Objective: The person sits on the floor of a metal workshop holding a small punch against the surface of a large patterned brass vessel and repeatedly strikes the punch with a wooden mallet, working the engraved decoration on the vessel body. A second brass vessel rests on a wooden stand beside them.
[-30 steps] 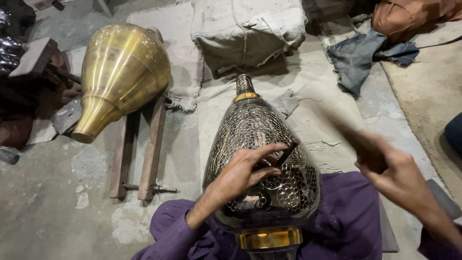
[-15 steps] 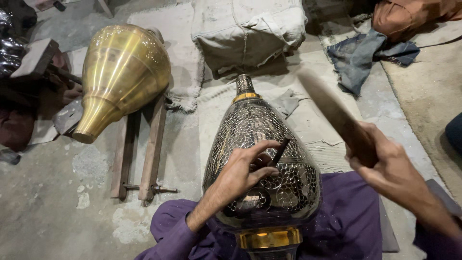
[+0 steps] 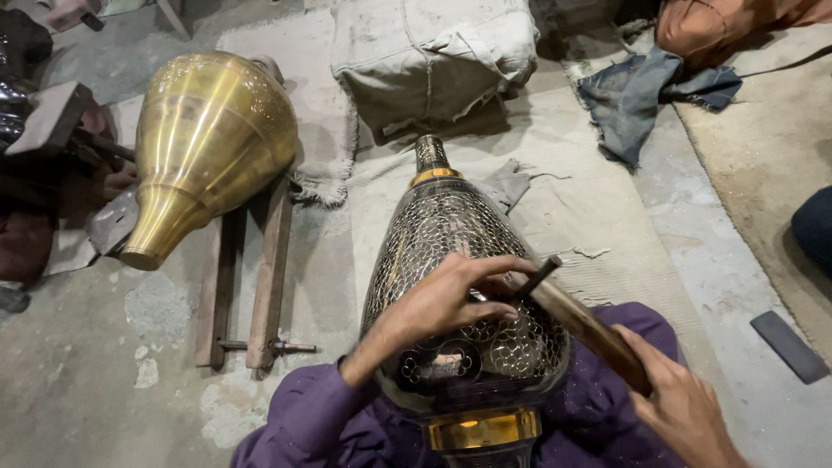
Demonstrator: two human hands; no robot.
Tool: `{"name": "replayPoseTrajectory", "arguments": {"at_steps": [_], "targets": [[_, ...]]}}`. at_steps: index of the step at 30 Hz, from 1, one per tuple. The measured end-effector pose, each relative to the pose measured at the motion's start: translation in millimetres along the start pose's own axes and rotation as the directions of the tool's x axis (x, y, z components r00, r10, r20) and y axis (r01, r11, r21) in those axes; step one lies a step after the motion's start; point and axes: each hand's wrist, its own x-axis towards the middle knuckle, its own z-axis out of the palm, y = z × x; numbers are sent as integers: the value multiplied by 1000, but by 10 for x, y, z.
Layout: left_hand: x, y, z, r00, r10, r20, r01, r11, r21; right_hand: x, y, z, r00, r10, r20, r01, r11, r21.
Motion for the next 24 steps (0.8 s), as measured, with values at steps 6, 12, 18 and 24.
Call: {"name": "replayPoseTrajectory", "arguments": {"at_steps": [6, 12, 18, 24], "targets": [[252, -71, 38, 972, -45, 230, 32, 998, 63, -244, 107, 334, 978, -71, -195, 87, 993, 78], [372, -153, 107, 914, 186, 361, -188, 982, -28, -371, 151, 400, 996, 51, -67, -48, 998, 50], [402, -186, 93, 890, 155, 428, -161, 987, -23, -473, 99, 471, 846, 54, -531, 334, 723, 605], [364, -176, 187, 836, 35, 547, -111, 988, 106, -562, 39, 432, 743, -165, -648, 336, 930, 149]]}}
